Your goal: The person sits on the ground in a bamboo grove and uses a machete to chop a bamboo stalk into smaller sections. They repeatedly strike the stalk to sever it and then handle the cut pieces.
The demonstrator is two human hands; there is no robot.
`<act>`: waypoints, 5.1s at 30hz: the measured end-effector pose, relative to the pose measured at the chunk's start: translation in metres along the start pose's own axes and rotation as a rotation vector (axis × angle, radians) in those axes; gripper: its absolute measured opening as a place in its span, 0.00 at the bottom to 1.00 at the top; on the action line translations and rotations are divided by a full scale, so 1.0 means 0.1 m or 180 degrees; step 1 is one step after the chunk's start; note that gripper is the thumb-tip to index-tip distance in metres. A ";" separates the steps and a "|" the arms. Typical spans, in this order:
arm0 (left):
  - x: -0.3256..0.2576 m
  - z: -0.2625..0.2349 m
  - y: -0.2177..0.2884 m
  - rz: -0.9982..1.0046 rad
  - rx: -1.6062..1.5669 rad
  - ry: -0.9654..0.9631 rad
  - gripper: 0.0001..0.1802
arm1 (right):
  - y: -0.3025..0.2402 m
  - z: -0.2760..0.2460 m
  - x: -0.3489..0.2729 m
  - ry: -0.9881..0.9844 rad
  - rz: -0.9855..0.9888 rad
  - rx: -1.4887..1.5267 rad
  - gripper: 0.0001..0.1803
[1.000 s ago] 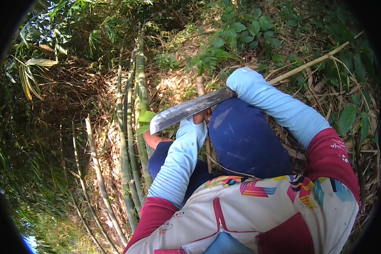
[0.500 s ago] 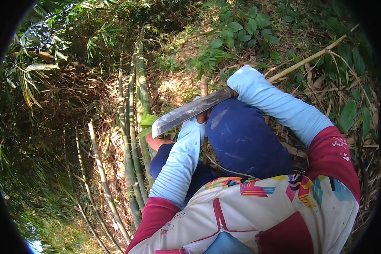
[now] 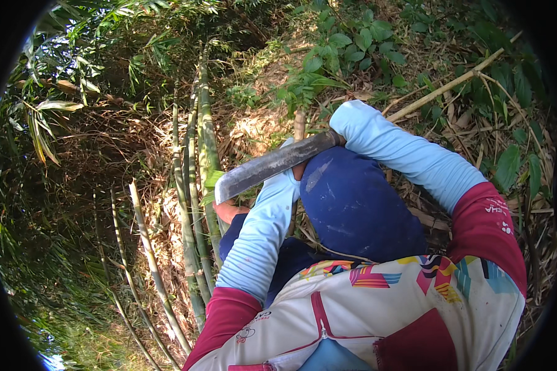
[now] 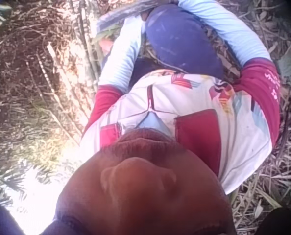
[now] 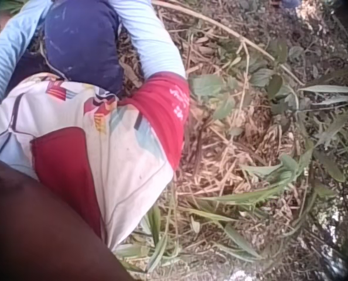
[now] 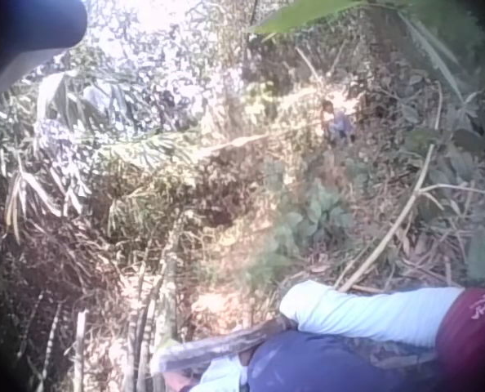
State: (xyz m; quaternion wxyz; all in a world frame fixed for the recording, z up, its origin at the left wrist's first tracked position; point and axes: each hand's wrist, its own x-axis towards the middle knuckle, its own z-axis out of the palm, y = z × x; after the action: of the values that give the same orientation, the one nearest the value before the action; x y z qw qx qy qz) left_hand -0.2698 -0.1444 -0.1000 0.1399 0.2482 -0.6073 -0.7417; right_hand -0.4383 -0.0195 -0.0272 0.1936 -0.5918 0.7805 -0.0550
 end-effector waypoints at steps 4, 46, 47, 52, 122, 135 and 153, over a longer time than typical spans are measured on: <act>0.11 0.03 -0.01 0.0006 0.0004 0.0021 0.16 | 0.00 -0.01 0.09 -0.0227 -0.0012 -0.0122 0.12; -0.68 0.05 0.23 0.0184 0.0134 0.0675 0.12 | -0.06 -0.11 0.17 -0.0822 0.0569 -0.0312 0.19; -0.69 0.08 0.25 0.0101 -0.0016 0.0689 0.12 | -0.04 -0.10 0.19 -0.0816 0.0588 -0.0353 0.19; -0.56 -0.04 0.09 0.0212 -0.0503 0.0432 0.11 | -0.13 -0.20 0.13 -0.0782 0.0562 -0.0052 0.19; -0.76 -0.21 0.20 -0.0374 0.0583 0.0358 0.11 | -0.14 -0.24 0.15 -0.0831 0.0325 -0.0749 0.15; -0.28 -0.07 -0.05 -0.0271 -0.0283 0.0867 0.19 | 0.00 -0.08 0.00 -0.0382 0.0612 -0.0254 0.11; -0.06 -0.07 -0.11 -0.0169 -0.0195 0.0066 0.17 | -0.03 -0.09 0.09 -0.0434 0.0259 -0.0200 0.14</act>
State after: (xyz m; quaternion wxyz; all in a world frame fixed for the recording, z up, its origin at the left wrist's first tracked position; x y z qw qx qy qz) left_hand -0.2602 -0.1444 -0.1101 0.1339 0.2675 -0.5759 -0.7608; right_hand -0.4407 -0.0301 -0.0204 0.2297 -0.5678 0.7903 0.0179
